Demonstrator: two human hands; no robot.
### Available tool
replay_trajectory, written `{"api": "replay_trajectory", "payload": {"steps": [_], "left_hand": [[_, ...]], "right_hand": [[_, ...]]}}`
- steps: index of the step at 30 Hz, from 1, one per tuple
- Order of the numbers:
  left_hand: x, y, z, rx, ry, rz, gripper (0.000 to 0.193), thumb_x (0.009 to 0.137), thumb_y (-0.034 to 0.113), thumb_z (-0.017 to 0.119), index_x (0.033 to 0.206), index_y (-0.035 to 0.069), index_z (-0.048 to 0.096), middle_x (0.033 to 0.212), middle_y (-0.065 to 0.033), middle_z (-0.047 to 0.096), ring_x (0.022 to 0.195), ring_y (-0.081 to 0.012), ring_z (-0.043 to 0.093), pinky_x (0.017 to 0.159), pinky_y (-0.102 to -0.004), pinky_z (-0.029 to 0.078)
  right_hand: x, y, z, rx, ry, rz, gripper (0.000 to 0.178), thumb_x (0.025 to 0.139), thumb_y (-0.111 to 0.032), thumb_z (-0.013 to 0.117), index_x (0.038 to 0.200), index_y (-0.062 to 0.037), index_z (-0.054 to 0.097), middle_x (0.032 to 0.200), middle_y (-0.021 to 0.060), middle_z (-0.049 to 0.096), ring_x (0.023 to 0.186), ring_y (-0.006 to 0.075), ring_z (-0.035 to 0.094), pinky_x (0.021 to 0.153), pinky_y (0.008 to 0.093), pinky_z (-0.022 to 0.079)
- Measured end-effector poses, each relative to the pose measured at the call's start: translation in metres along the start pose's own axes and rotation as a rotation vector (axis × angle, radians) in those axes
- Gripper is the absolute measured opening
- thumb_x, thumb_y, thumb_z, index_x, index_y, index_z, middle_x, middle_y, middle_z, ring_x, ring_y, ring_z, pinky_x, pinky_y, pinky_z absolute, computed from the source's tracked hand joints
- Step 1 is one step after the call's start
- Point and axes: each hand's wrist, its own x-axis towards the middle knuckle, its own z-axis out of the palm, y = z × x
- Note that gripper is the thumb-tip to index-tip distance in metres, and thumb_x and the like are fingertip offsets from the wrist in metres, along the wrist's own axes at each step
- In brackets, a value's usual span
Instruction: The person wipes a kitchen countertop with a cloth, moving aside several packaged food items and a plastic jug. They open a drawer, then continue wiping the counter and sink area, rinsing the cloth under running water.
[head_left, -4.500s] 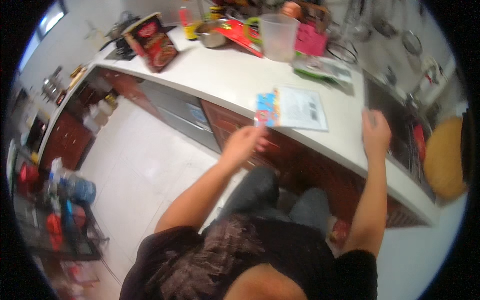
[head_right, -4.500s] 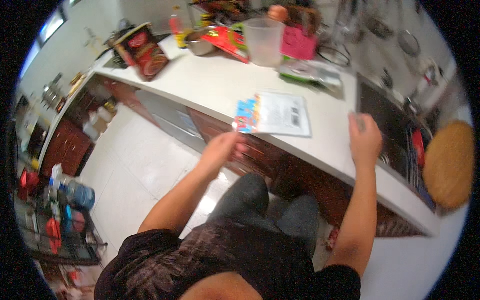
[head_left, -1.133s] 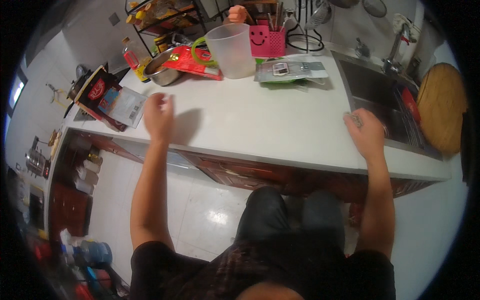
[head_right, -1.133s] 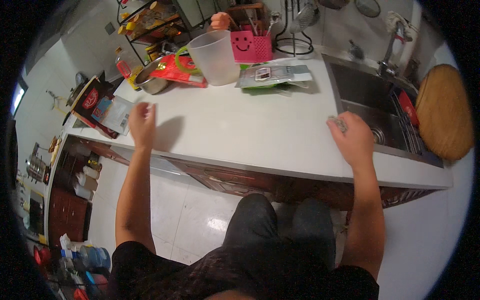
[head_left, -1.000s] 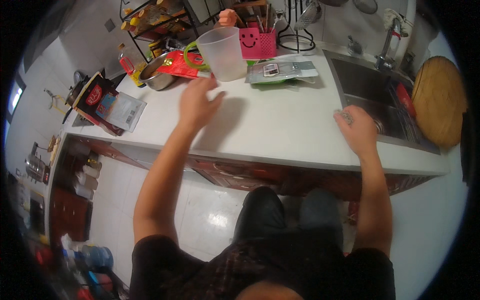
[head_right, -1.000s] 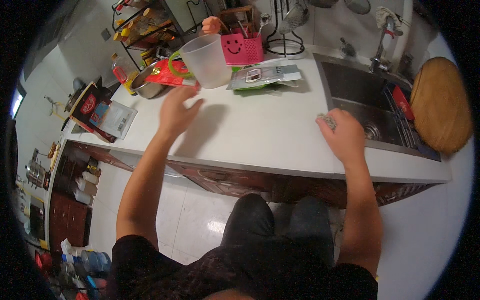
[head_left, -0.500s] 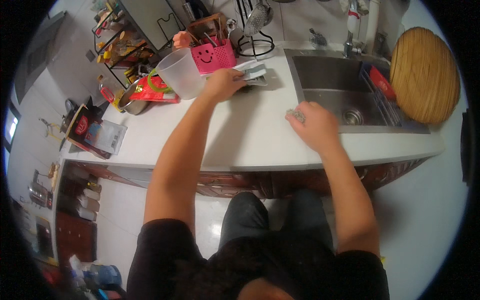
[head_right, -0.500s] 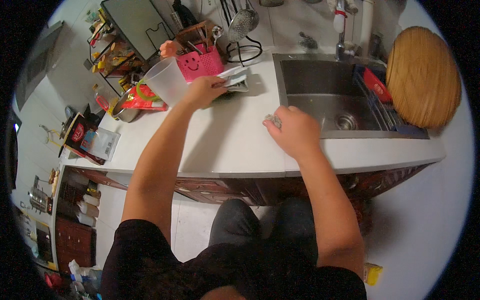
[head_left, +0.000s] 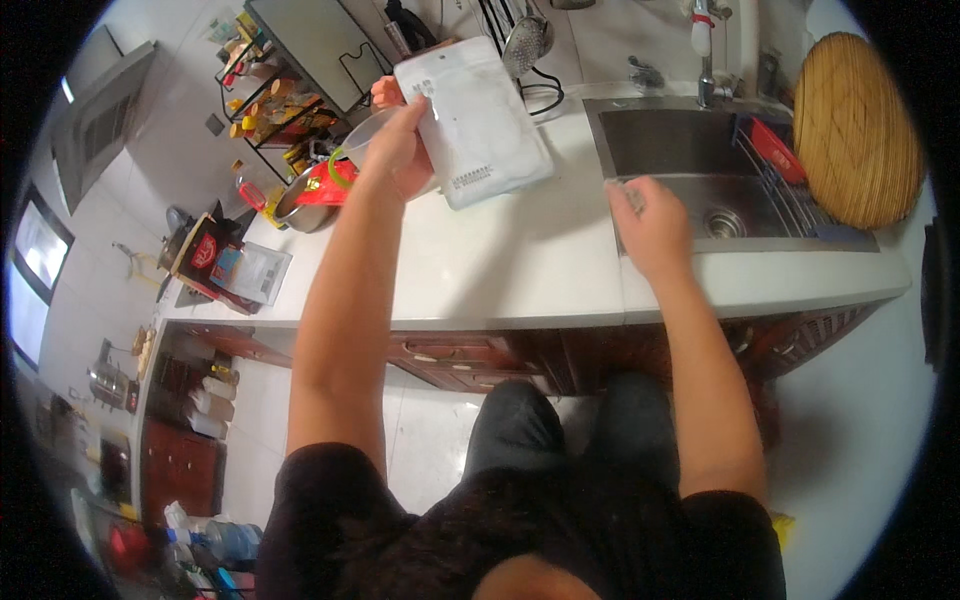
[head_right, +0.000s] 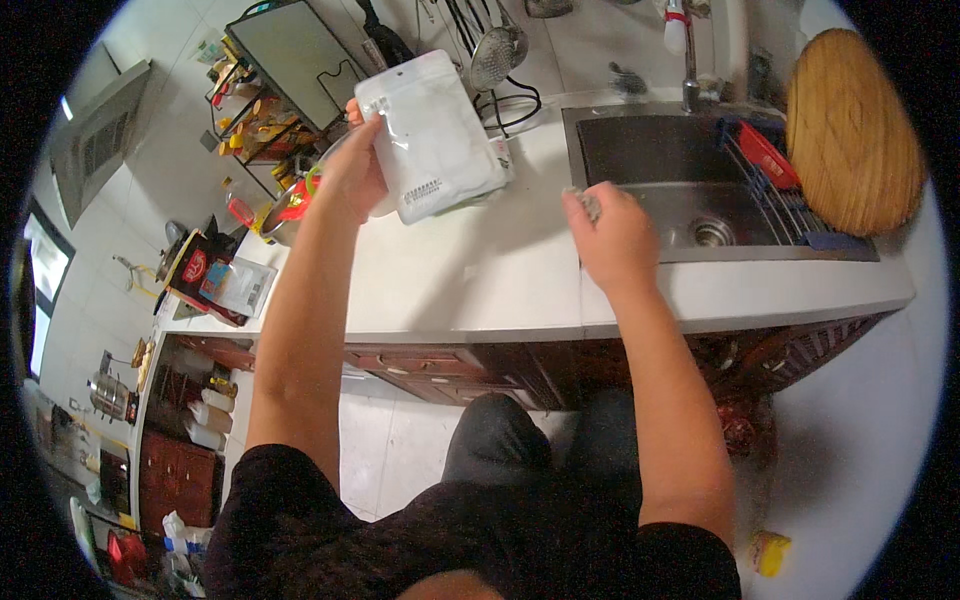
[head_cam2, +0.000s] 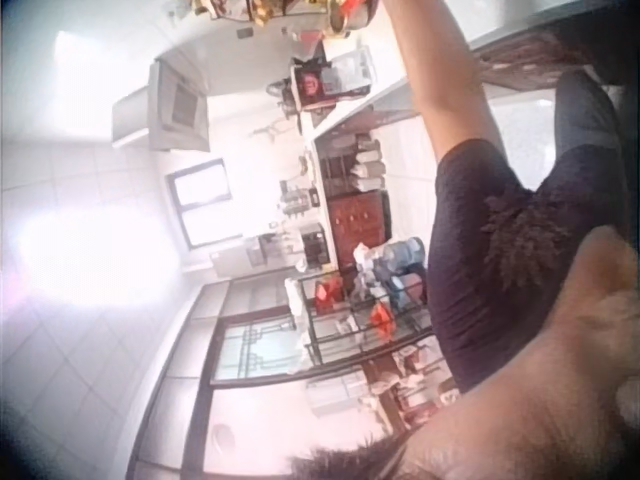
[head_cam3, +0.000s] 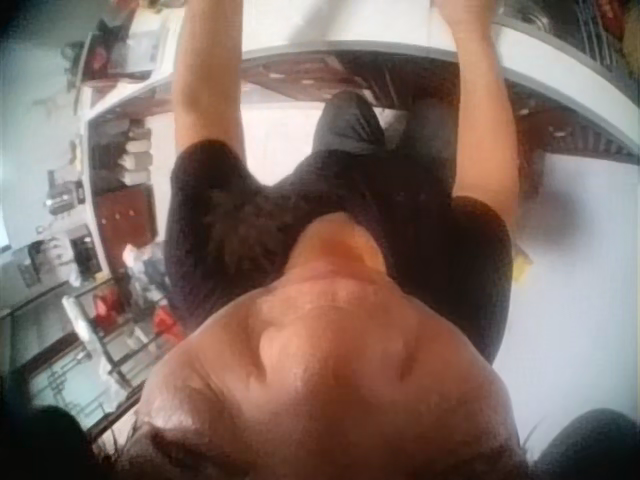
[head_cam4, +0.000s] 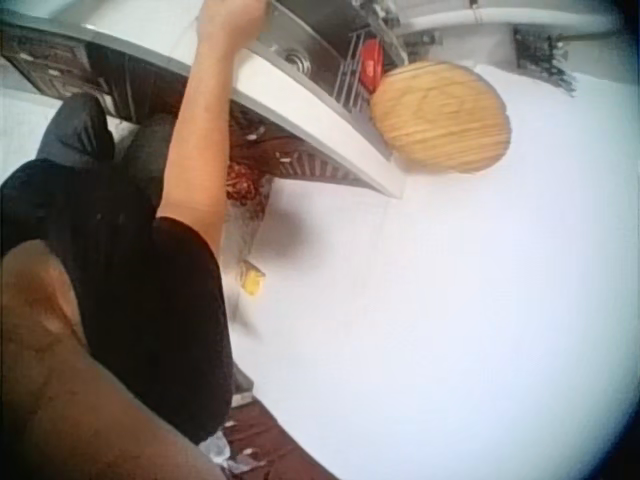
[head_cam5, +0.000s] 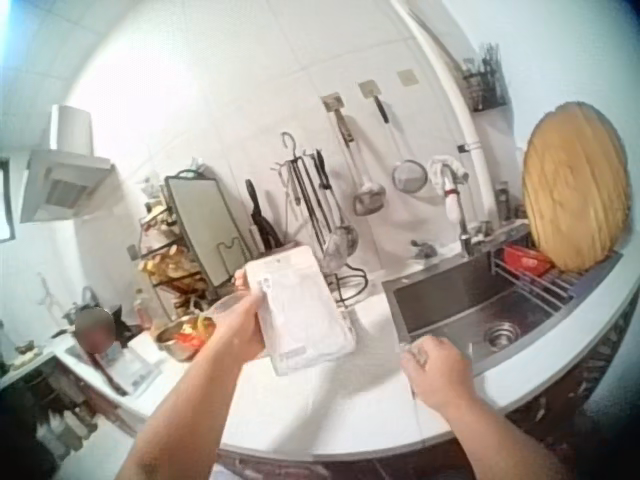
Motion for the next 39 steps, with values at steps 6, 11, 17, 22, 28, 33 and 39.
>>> {"api": "replay_trajectory", "payload": {"steps": [6,11,17,22,28,33,39], "left_hand": [[-0.066,-0.073,-0.009,-0.215,-0.051,-0.067,0.031,0.106,0.024,0.049,0.129,0.003,0.053,0.123,-0.0098,0.066,0.109,-0.0237,0.067,0.098,-0.0419,0.054],[-0.137,-0.112,-0.015,-0.09,0.058,-0.22,0.029,0.103,0.024,0.06,0.119,0.001,0.052,0.11,-0.0094,0.066,0.094,-0.0233,0.068,0.089,-0.0387,0.057],[-0.218,-0.088,-0.046,0.333,-0.098,-0.411,0.042,0.098,0.03,0.067,0.124,-0.002,0.061,0.109,-0.0132,0.072,0.094,-0.0298,0.072,0.08,-0.0401,0.057],[-0.25,-0.098,-0.04,1.511,-0.105,0.528,0.049,0.077,0.021,0.081,0.122,0.009,0.067,0.116,-0.0111,0.069,0.103,-0.0322,0.068,0.086,-0.0443,0.053],[-0.226,-0.139,-0.017,1.424,-0.025,0.85,0.068,0.069,0.021,0.083,0.132,0.007,0.061,0.133,-0.0121,0.062,0.129,-0.0322,0.055,0.111,-0.0492,0.039],[-0.205,-0.181,-0.028,1.379,0.116,0.962,0.057,0.069,0.015,0.076,0.124,0.006,0.063,0.127,-0.0097,0.064,0.123,-0.028,0.059,0.106,-0.0473,0.042],[-0.196,-0.182,-0.026,1.301,0.164,1.037,0.052,0.068,0.012,0.071,0.119,0.007,0.065,0.123,-0.0082,0.065,0.119,-0.0262,0.06,0.102,-0.045,0.043]], "right_hand": [[0.007,0.001,-0.007,0.227,0.149,0.188,0.046,0.096,-0.048,0.063,0.101,-0.0029,0.07,0.087,0.0174,0.072,0.083,0.0311,0.07,0.075,0.0405,0.053],[0.006,0.015,-0.012,0.233,0.173,0.12,0.046,0.098,-0.046,0.061,0.11,-0.0025,0.067,0.09,0.0161,0.072,0.083,0.0285,0.069,0.078,0.0384,0.052],[0.008,0.017,-0.014,0.251,0.111,0.159,0.035,0.097,-0.031,0.06,0.117,-0.0034,0.066,0.095,0.0149,0.072,0.086,0.0269,0.068,0.082,0.0378,0.052],[0.008,0.007,-0.006,0.134,0.036,-0.103,0.029,0.096,-0.022,0.062,0.12,-0.0049,0.066,0.115,0.0152,0.067,0.103,0.0273,0.065,0.091,0.0382,0.051],[-0.018,-0.075,0.008,0.095,-0.241,-0.588,0.032,0.093,-0.011,0.06,0.124,-0.0095,0.067,0.12,0.0142,0.064,0.112,0.0329,0.061,0.099,0.0404,0.048],[-0.058,-0.079,0.039,-0.085,-0.715,-0.635,0.041,0.094,-0.013,0.055,0.134,-0.0174,0.063,0.143,0.0163,0.056,0.134,0.0319,0.051,0.114,0.0478,0.037],[0.003,-0.029,0.019,-0.159,-0.753,-0.326,0.045,0.092,-0.005,0.049,0.132,-0.0183,0.066,0.146,0.0152,0.056,0.136,0.0318,0.051,0.114,0.0409,0.039]]}}
